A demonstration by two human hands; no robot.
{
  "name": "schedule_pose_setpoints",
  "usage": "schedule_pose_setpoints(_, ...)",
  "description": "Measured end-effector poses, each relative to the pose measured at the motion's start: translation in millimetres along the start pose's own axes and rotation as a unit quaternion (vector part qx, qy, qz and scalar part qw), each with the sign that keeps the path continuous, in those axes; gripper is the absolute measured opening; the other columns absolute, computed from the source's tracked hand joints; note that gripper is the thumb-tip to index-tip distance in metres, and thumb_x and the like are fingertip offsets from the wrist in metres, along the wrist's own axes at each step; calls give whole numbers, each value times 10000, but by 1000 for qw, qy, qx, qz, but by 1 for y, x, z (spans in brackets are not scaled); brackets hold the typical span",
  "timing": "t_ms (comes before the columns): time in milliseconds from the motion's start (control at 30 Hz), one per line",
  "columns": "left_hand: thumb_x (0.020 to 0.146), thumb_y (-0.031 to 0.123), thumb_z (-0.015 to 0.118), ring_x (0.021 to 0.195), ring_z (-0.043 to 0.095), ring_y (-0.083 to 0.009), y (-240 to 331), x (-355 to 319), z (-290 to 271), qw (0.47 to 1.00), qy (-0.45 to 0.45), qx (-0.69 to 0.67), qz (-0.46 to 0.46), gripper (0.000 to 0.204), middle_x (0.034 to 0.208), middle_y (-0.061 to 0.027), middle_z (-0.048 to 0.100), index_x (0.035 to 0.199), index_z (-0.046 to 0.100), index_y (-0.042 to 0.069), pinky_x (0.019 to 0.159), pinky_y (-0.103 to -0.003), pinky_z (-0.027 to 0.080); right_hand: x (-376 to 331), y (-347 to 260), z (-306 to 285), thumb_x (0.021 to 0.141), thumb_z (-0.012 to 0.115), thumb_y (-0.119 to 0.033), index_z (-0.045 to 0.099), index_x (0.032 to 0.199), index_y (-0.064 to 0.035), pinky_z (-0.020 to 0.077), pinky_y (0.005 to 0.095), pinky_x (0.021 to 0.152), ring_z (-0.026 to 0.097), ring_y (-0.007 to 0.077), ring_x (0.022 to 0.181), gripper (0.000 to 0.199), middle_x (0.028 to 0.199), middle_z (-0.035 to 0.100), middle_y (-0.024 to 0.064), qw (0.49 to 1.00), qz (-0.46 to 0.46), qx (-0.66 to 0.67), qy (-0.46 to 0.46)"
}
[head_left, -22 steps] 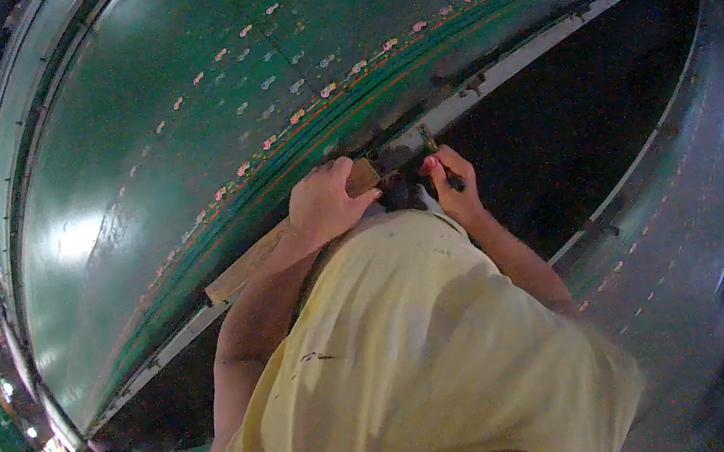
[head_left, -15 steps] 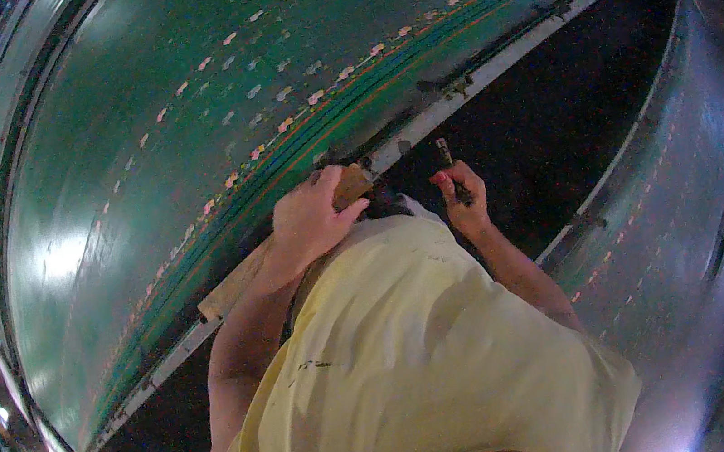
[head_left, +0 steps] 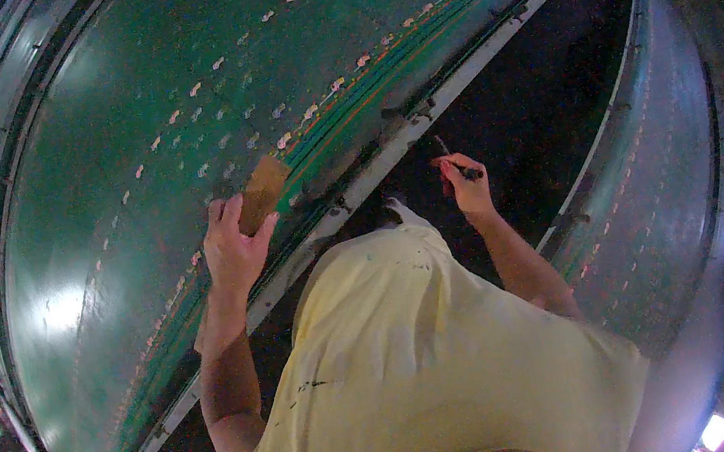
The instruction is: The person uses a small tool to manipulate and place small pink components along a green conveyor belt. They repeatedly pick up and position the items in a linear sequence while moving along the belt.
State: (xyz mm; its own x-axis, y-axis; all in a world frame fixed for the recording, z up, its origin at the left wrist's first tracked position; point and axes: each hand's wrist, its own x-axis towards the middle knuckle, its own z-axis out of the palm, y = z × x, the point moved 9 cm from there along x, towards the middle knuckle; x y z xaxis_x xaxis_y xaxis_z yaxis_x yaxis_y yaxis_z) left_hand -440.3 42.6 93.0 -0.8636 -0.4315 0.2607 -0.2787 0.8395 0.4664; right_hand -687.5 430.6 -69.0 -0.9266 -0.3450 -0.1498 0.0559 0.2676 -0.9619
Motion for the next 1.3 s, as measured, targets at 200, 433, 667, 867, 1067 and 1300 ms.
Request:
schedule_pose_setpoints(200,867,313,914,999,708,-418,39,86,31,1000,-15,20,9,587,1208,-184,652,1340,692,43,823,-501,611,39,-20,-1,994,592,-68,811,1132,-38,435,283,602,554,108,671,261,787,634,-6,994,27,53,-88)
schedule_pose_setpoints(433,907,344,865,1185,677,-402,105,204,133,991,-19,105,76,623,1339,-173,659,1439,650,101,1005,-511,578,60,-18,-15,990,616,-57,816,1128,-68,506,300,804,618,133,848,244,1008,747,14,969,64,59,-230)
schedule_pose_setpoints(667,934,244,793,1271,646,-398,191,194,225,959,-209,-67,181,516,1376,-167,666,1412,661,102,1097,-502,541,75,-23,-20,1038,614,-120,827,1103,-82,544,363,1019,724,203,1065,225,1137,800,66,948,47,-3,-316)
schedule_pose_setpoints(867,953,216,759,1204,679,-397,206,155,254,947,-261,-153,110,389,1256,-160,706,1323,683,121,1052,-498,558,73,-28,-26,1049,601,-112,820,1084,-69,549,385,1047,725,207,1105,226,1150,798,80,936,81,51,-339)
schedule_pose_setpoints(1067,977,234,750,1165,694,-410,190,143,265,954,-232,-168,90,297,1213,-153,710,1247,684,131,986,-525,579,68,-26,-21,1076,642,-186,795,1141,-63,565,413,1035,729,265,1115,207,1138,785,103,936,27,107,-334)
schedule_pose_setpoints(1300,996,241,726,1119,694,-428,183,132,258,943,-189,-237,140,265,1160,-166,705,1218,675,105,943,-545,566,69,25,-16,976,744,-201,805,1182,-60,549,327,825,683,159,897,258,1096,788,62,940,34,221,-257)
